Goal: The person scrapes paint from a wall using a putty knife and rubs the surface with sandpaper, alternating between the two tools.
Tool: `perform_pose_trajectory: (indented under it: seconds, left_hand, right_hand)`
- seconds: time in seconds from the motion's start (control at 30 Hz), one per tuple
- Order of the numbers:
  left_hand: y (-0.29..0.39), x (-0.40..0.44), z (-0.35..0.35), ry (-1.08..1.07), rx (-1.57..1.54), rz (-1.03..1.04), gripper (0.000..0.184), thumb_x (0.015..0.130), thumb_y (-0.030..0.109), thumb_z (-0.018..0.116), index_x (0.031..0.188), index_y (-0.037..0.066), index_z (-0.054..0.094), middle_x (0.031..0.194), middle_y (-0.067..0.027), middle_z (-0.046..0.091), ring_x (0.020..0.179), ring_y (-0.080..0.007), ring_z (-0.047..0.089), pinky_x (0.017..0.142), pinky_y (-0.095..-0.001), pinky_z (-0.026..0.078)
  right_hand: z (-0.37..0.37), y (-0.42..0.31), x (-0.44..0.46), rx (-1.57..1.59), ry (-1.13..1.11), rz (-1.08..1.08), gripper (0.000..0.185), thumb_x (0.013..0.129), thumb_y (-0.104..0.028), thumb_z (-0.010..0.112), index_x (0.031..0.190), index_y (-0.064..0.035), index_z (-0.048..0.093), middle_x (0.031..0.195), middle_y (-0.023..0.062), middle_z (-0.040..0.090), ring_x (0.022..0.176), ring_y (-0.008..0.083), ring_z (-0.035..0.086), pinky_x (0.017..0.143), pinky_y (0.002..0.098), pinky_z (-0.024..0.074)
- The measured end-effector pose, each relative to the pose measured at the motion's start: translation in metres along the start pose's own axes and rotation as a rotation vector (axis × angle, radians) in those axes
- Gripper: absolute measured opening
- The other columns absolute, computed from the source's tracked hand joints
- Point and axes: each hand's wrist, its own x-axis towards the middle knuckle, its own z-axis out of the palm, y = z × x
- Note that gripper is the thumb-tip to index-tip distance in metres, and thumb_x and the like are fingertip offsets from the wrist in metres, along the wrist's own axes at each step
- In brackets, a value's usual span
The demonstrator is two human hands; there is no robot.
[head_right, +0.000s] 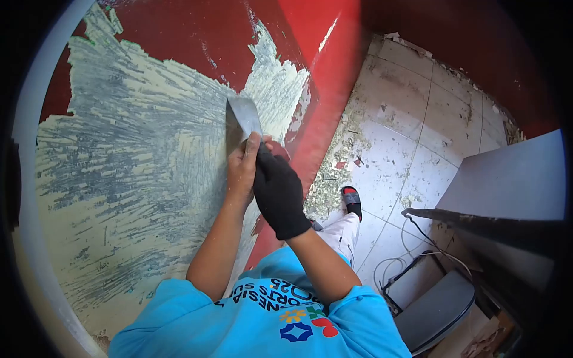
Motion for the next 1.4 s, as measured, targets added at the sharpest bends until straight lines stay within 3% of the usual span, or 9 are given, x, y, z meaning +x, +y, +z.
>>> perform_pose_trajectory:
  seconds: [0.1, 0.17, 0.27, 0.47, 0.67, 0.73, 1.07, 1.27, 1.4]
  left_hand:
    - [-0.002, -0.004, -0.003, 0.060, -0.046, 0.057, 0.041, 0.093, 0.040, 0.054, 0.085, 0.000, 0.062, 0.078, -0.0029, 0.058, 0.074, -0.0080, 0.049, 0.068, -0.0237, 0.041]
    - [-0.005, -0.008, -0.004, 0.092, -0.047, 0.060, 0.044, 0.093, 0.042, 0.053, 0.085, 0.000, 0.062, 0.079, -0.0020, 0.058, 0.075, -0.0080, 0.049, 0.069, -0.0235, 0.041]
    - [-0.012, -0.003, -0.007, 0.102, -0.105, 0.027, 0.046, 0.094, 0.042, 0.050, 0.088, -0.001, 0.063, 0.080, -0.0019, 0.059, 0.076, -0.0083, 0.049, 0.070, -0.0236, 0.041]
    - [-0.008, -0.006, -0.008, 0.063, -0.011, 0.080, 0.045, 0.095, 0.039, 0.050, 0.096, -0.004, 0.063, 0.085, -0.0032, 0.060, 0.081, -0.0077, 0.051, 0.074, -0.0233, 0.042]
    - [-0.006, -0.004, -0.006, 0.092, -0.039, 0.036, 0.034, 0.093, 0.029, 0.056, 0.085, -0.003, 0.065, 0.075, 0.0001, 0.058, 0.073, -0.0067, 0.051, 0.068, -0.0249, 0.043]
    - [0.001, -0.007, 0.000, 0.197, 0.135, 0.167, 0.026, 0.091, 0.020, 0.059, 0.081, -0.003, 0.065, 0.070, -0.0013, 0.059, 0.068, -0.0083, 0.052, 0.064, -0.0272, 0.044]
    - [-0.016, -0.028, -0.007, 0.310, 0.499, 0.449, 0.015, 0.088, 0.012, 0.061, 0.084, -0.003, 0.064, 0.079, -0.0122, 0.065, 0.073, -0.0244, 0.061, 0.068, -0.0334, 0.047]
    - [-0.039, -0.047, -0.022, 0.269, 0.569, 0.519, 0.010, 0.086, 0.007, 0.062, 0.090, -0.001, 0.065, 0.085, -0.0131, 0.065, 0.078, -0.0266, 0.061, 0.070, -0.0332, 0.047]
    - [-0.023, -0.062, -0.031, 0.224, 0.742, 0.619, 0.015, 0.083, -0.004, 0.060, 0.097, -0.002, 0.064, 0.090, -0.0131, 0.063, 0.082, -0.0234, 0.060, 0.074, -0.0307, 0.048]
  right_hand:
    - [0.004, 0.004, 0.003, -0.092, 0.048, -0.013, 0.035, 0.089, -0.014, 0.051, 0.122, -0.0066, 0.056, 0.102, 0.0215, 0.063, 0.095, 0.0350, 0.061, 0.083, 0.0360, 0.0469]
    - [0.003, 0.005, 0.012, 0.027, 0.043, 0.005, 0.037, 0.087, -0.017, 0.053, 0.124, -0.0123, 0.056, 0.079, 0.0174, 0.058, 0.073, 0.0327, 0.059, 0.064, 0.0387, 0.0460]
    - [0.010, 0.008, -0.003, -0.076, 0.098, -0.086, 0.038, 0.087, -0.018, 0.052, 0.126, -0.0134, 0.054, 0.080, 0.0164, 0.058, 0.071, 0.0325, 0.059, 0.063, 0.0389, 0.0454]
    - [0.006, 0.008, 0.015, -0.020, 0.039, 0.014, 0.037, 0.087, -0.019, 0.053, 0.124, -0.0115, 0.055, 0.076, 0.0140, 0.058, 0.073, 0.0292, 0.059, 0.062, 0.0377, 0.0447]
    - [0.013, 0.021, 0.000, 0.013, 0.052, -0.095, 0.045, 0.084, -0.008, 0.053, 0.128, -0.0057, 0.048, 0.093, 0.0148, 0.058, 0.082, 0.0302, 0.058, 0.070, 0.0366, 0.0468]
    - [0.019, 0.040, -0.006, 0.074, 0.150, -0.318, 0.049, 0.081, -0.002, 0.052, 0.129, -0.0044, 0.045, 0.103, 0.0154, 0.056, 0.091, 0.0324, 0.058, 0.077, 0.0360, 0.0477]
    - [0.015, 0.034, -0.022, 0.059, 0.129, -0.124, 0.047, 0.078, 0.000, 0.056, 0.125, -0.0049, 0.050, 0.111, 0.0165, 0.055, 0.101, 0.0304, 0.058, 0.081, 0.0349, 0.0474]
    - [0.012, 0.037, -0.023, -0.056, 0.179, -0.247, 0.046, 0.080, -0.006, 0.060, 0.125, -0.0100, 0.052, 0.092, 0.0106, 0.058, 0.082, 0.0272, 0.061, 0.071, 0.0346, 0.0483]
    - [0.019, 0.033, -0.028, -0.155, 0.158, -0.052, 0.045, 0.083, -0.010, 0.060, 0.127, -0.0180, 0.054, 0.077, 0.0069, 0.055, 0.067, 0.0236, 0.058, 0.057, 0.0342, 0.0454]
